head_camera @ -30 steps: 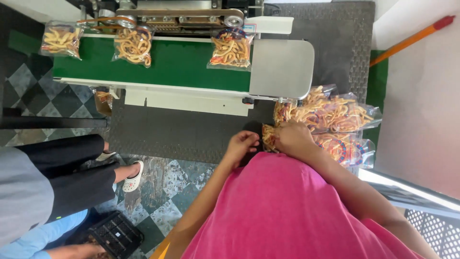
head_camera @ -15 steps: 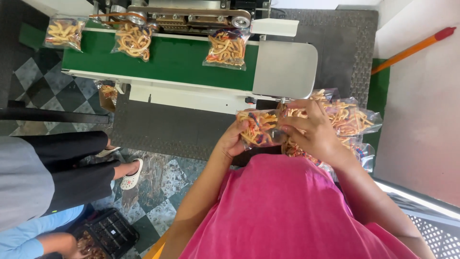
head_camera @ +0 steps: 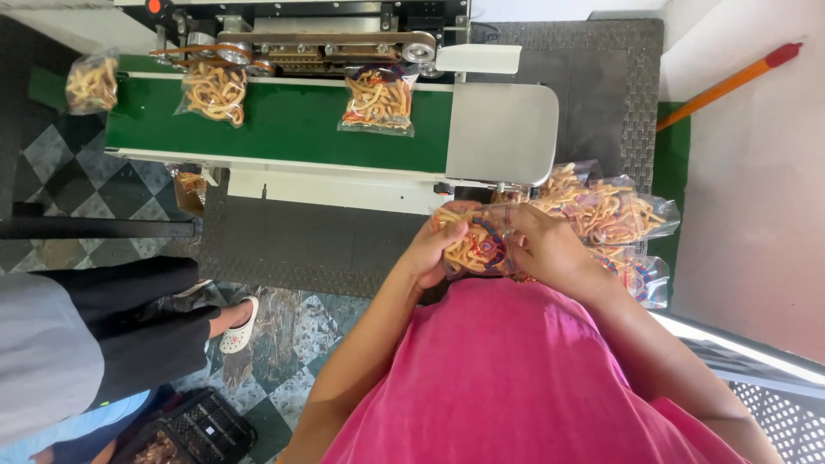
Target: Feeding individual plastic bags filled with snacks into a continuous heat sealing machine for packaging.
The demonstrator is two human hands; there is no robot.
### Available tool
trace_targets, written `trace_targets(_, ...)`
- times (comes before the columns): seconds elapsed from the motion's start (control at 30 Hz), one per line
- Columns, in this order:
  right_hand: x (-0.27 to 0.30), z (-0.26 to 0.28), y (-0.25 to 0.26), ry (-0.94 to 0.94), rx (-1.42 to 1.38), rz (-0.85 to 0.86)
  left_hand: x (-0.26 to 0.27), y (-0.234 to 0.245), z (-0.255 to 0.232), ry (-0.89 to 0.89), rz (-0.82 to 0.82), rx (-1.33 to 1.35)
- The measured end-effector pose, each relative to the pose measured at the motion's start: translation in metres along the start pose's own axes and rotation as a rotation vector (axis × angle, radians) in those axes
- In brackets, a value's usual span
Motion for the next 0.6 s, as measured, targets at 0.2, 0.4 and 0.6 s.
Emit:
trace_targets(0.2, 0.006, 0.037, 0.039, -0.295, -0.15, 0.389, -0.015, -0.01, -0.019, -0.072, -0.014, 0.115)
trace_targets(0.4, 0.001, 0.055, 0.036, -0.203, -0.31, 0.41, 0.007, -0.014, 0.016, 0.053, -0.025, -0.024)
trace_targets(0.6, 0.012, -0.013, -0.002, -0.345, -0.301, 0.387, 0.009, 0.004, 0.031, 0.061, -0.135, 0.027)
Point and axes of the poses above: each hand's wrist, its own x-axis away from the middle knuckle, its own y-axis out of the back of the hand, z = x × y, the point moved 8 cm from there along -x, towards the middle knuckle, and after that the axes turned 13 degrees about -y, right-handed, at the moved point
